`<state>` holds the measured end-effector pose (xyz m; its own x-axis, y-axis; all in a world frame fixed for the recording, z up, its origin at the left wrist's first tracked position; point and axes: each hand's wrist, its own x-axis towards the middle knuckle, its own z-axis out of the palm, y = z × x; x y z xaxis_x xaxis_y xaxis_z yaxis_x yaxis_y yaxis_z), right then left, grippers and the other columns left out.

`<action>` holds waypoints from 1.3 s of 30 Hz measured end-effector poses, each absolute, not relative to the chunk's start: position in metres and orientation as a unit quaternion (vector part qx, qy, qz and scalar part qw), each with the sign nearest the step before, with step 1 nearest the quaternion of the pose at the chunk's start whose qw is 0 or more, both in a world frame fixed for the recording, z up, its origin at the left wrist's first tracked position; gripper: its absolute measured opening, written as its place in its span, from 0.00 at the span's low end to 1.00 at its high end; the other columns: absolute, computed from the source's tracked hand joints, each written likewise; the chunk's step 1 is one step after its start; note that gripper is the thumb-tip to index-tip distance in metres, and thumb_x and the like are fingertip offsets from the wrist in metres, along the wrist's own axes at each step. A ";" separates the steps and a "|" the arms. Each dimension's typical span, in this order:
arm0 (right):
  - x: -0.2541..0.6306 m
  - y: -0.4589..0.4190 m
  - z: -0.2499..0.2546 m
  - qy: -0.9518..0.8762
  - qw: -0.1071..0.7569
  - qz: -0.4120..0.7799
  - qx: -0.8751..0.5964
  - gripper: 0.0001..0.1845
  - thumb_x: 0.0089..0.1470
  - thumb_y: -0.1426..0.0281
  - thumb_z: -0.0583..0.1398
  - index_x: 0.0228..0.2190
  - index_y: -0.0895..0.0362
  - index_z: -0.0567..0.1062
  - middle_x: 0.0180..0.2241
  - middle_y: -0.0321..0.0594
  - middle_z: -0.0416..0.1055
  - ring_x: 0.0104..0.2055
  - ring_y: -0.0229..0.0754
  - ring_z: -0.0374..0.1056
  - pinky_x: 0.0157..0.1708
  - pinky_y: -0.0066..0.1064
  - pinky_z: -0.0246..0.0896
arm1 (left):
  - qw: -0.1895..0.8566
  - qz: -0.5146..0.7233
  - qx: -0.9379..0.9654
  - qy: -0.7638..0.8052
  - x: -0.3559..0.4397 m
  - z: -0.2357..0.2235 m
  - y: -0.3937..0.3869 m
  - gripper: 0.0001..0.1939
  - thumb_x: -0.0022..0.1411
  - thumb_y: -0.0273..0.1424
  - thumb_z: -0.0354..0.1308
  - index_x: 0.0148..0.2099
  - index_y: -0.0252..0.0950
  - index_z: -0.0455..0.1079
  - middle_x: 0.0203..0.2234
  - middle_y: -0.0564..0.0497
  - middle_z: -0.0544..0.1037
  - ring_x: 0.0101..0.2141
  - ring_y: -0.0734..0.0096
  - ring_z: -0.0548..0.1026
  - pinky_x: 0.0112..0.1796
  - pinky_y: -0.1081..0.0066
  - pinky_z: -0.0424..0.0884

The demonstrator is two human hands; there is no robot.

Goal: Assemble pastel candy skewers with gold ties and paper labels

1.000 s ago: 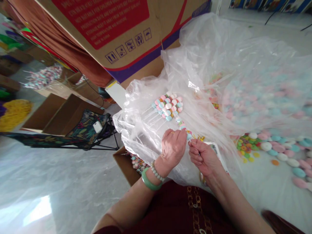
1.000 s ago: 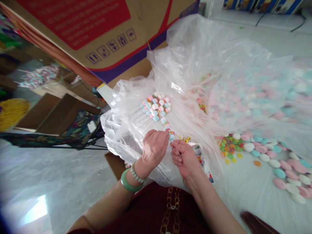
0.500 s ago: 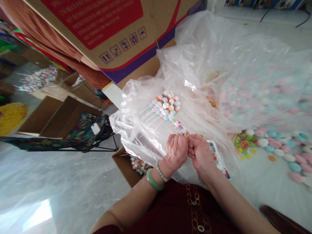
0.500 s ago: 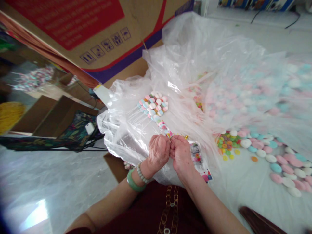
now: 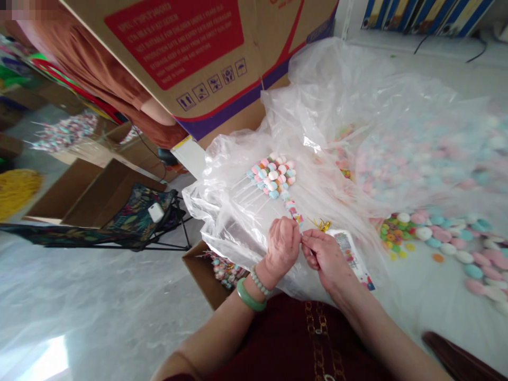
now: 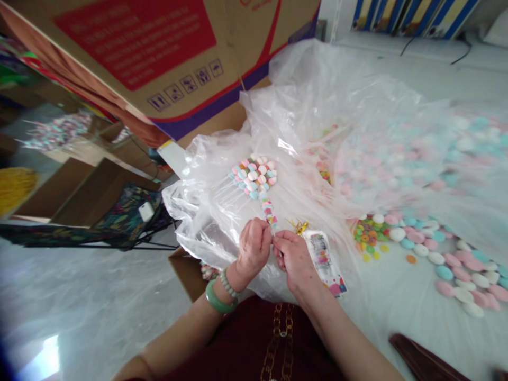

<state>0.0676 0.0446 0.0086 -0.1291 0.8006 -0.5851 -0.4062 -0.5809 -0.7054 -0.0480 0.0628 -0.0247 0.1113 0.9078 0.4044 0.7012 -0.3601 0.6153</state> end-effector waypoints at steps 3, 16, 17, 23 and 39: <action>0.066 0.048 0.005 -0.237 0.429 0.688 -0.535 0.09 0.41 0.67 0.60 0.17 0.56 0.66 0.12 0.26 0.54 0.13 0.28 0.43 0.14 0.25 0.32 | 0.091 0.355 0.777 0.512 -0.048 -0.026 0.057 0.06 0.62 0.25 0.46 0.33 0.38 0.60 0.26 0.49 0.66 0.30 0.65 0.65 0.36 0.64 0.63; 0.053 0.039 0.008 -0.696 0.303 0.106 -0.643 0.13 0.58 0.72 0.49 0.24 0.55 0.69 0.23 0.39 0.67 0.26 0.40 0.61 0.26 0.31 0.44 | 0.298 0.490 0.577 0.581 -0.056 -0.003 0.045 0.06 0.63 0.31 0.48 0.35 0.37 0.64 0.26 0.53 0.69 0.27 0.74 0.68 0.33 0.71 0.65; 0.052 0.036 0.010 -0.711 0.289 0.064 -0.638 0.14 0.58 0.73 0.48 0.25 0.56 0.69 0.23 0.39 0.67 0.26 0.40 0.61 0.26 0.31 0.44 | 0.317 0.509 0.551 0.580 -0.056 -0.001 0.045 0.05 0.62 0.32 0.50 0.37 0.37 0.65 0.28 0.53 0.70 0.28 0.75 0.68 0.33 0.72 0.66; 0.043 0.022 0.023 -0.699 0.319 0.111 -0.630 0.14 0.57 0.71 0.49 0.24 0.57 0.70 0.23 0.39 0.68 0.26 0.39 0.62 0.25 0.30 0.46 | 0.370 0.560 0.492 0.555 -0.058 0.010 0.045 0.08 0.57 0.31 0.57 0.39 0.38 0.62 0.26 0.56 0.72 0.26 0.76 0.71 0.29 0.76 0.67; 0.048 0.014 0.036 -0.384 0.445 0.594 -0.549 0.08 0.46 0.69 0.55 0.18 0.56 0.65 0.11 0.30 0.62 0.15 0.32 0.58 0.17 0.24 0.51 | 0.268 0.410 0.688 0.536 -0.067 0.018 0.038 0.11 0.62 0.29 0.50 0.47 0.39 0.66 0.32 0.52 0.77 0.31 0.74 0.75 0.34 0.74 0.68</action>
